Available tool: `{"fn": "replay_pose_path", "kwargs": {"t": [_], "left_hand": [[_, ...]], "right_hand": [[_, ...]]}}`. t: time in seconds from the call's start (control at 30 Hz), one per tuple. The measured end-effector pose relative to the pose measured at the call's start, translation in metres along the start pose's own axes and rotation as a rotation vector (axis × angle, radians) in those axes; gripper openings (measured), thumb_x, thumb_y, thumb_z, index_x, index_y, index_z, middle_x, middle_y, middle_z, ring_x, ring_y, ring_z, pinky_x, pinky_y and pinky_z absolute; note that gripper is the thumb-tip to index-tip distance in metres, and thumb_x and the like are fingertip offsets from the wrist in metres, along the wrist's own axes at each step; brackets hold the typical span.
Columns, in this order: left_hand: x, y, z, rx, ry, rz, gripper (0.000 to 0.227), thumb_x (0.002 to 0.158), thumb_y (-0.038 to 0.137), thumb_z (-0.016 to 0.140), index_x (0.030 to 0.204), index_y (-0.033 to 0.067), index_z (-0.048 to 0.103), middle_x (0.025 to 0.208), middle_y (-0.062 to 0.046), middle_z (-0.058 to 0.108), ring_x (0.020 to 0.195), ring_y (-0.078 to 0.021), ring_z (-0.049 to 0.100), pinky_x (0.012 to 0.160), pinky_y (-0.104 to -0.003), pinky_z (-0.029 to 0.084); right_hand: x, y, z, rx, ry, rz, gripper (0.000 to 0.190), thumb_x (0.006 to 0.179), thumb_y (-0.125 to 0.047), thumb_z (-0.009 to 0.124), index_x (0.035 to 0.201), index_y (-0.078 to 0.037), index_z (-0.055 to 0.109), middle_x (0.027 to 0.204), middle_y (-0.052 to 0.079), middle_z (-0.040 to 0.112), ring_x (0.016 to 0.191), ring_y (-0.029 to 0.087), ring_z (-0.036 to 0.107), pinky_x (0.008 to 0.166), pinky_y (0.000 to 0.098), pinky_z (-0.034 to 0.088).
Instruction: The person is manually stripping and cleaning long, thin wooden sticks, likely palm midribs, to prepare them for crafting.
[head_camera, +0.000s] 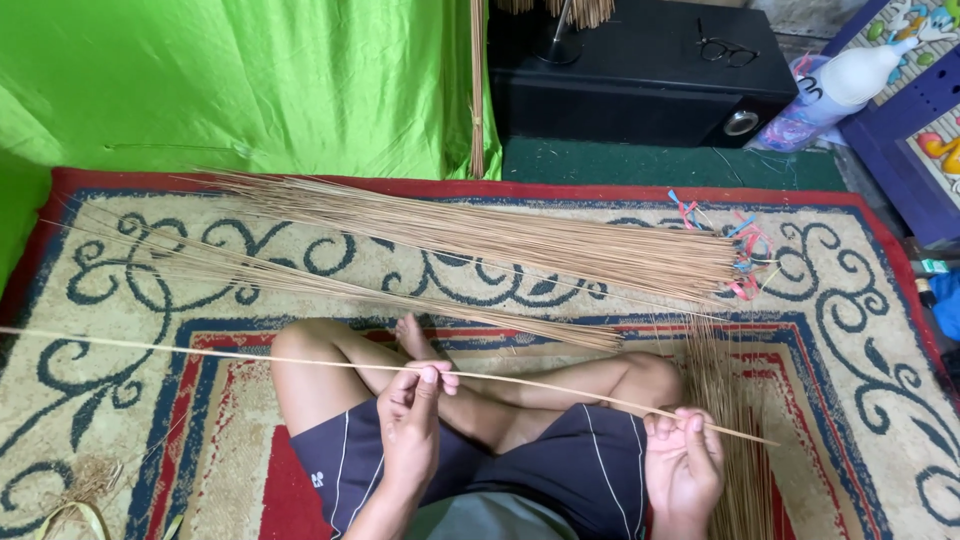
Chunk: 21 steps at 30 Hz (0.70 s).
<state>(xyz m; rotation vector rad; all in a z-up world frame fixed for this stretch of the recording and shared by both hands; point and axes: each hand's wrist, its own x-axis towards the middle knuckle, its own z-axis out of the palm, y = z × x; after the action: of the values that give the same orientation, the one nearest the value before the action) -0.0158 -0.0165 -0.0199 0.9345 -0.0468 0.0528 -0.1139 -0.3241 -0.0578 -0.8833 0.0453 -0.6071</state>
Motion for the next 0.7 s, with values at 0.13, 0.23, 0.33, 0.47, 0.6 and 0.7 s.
{"fn": "replay_pose_path", "kwargs": {"t": [0.13,0.23,0.33,0.47,0.6,0.7], "left_hand": [[0.005,-0.004,-0.007,-0.015,0.141,-0.011,0.023,0.107,0.012,0.054,0.109,-0.007,0.068,0.093,-0.013,0.067,0.084,-0.0144,0.057,0.081,-0.026,0.047],[0.021,0.015,-0.022,0.169,-0.033,-0.143,0.023,0.102,0.006,0.056,0.104,-0.0085,0.074,0.084,-0.014,0.071,0.079,-0.0181,0.062,0.078,-0.03,0.051],[0.035,0.034,-0.033,0.116,-0.312,-0.28,0.024,0.096,-0.002,0.058,0.107,-0.0128,0.077,0.088,-0.021,0.079,0.075,-0.0214,0.068,0.075,-0.031,0.057],[0.044,0.05,-0.027,0.171,-0.33,-0.35,0.028,0.101,0.009,0.059,0.097,-0.0106,0.079,0.07,-0.012,0.067,0.065,-0.0157,0.059,0.063,-0.027,0.048],[0.05,0.042,-0.038,0.052,-0.25,-0.292,0.021,0.099,0.006,0.064,0.095,-0.0089,0.078,0.065,-0.008,0.062,0.06,-0.0112,0.052,0.055,-0.021,0.039],[0.058,0.056,-0.047,-0.035,-0.188,-0.141,0.022,0.104,0.008,0.058,0.104,-0.0079,0.073,0.066,-0.007,0.06,0.062,-0.013,0.053,0.061,-0.025,0.043]], "right_hand": [[0.001,0.007,0.001,-0.038,0.001,-0.015,0.021,0.111,-0.012,0.049,0.114,-0.001,0.066,0.088,0.009,0.068,0.084,0.018,0.065,0.089,0.0364,0.053],[0.006,-0.001,-0.011,-0.074,-0.009,0.005,0.023,0.107,-0.009,0.047,0.108,0.001,0.067,0.092,0.012,0.07,0.077,0.018,0.062,0.084,0.0376,0.051],[0.012,-0.015,-0.024,-0.078,-0.038,-0.004,0.025,0.107,-0.004,0.043,0.107,0.004,0.067,0.089,0.015,0.069,0.076,0.019,0.063,0.083,0.0367,0.056],[0.019,-0.03,-0.032,-0.024,-0.093,0.003,0.03,0.109,-0.013,0.042,0.105,0.002,0.068,0.079,0.011,0.065,0.072,0.018,0.056,0.078,0.0354,0.042],[0.034,-0.048,-0.031,0.017,-0.344,-0.033,0.031,0.114,-0.011,0.041,0.123,0.005,0.067,0.098,0.015,0.076,0.087,0.022,0.072,0.09,0.0386,0.054],[0.049,-0.069,-0.031,0.036,-0.312,-0.174,0.027,0.111,-0.015,0.051,0.117,-0.004,0.075,0.103,0.007,0.081,0.087,0.013,0.075,0.086,0.0293,0.056]]}}
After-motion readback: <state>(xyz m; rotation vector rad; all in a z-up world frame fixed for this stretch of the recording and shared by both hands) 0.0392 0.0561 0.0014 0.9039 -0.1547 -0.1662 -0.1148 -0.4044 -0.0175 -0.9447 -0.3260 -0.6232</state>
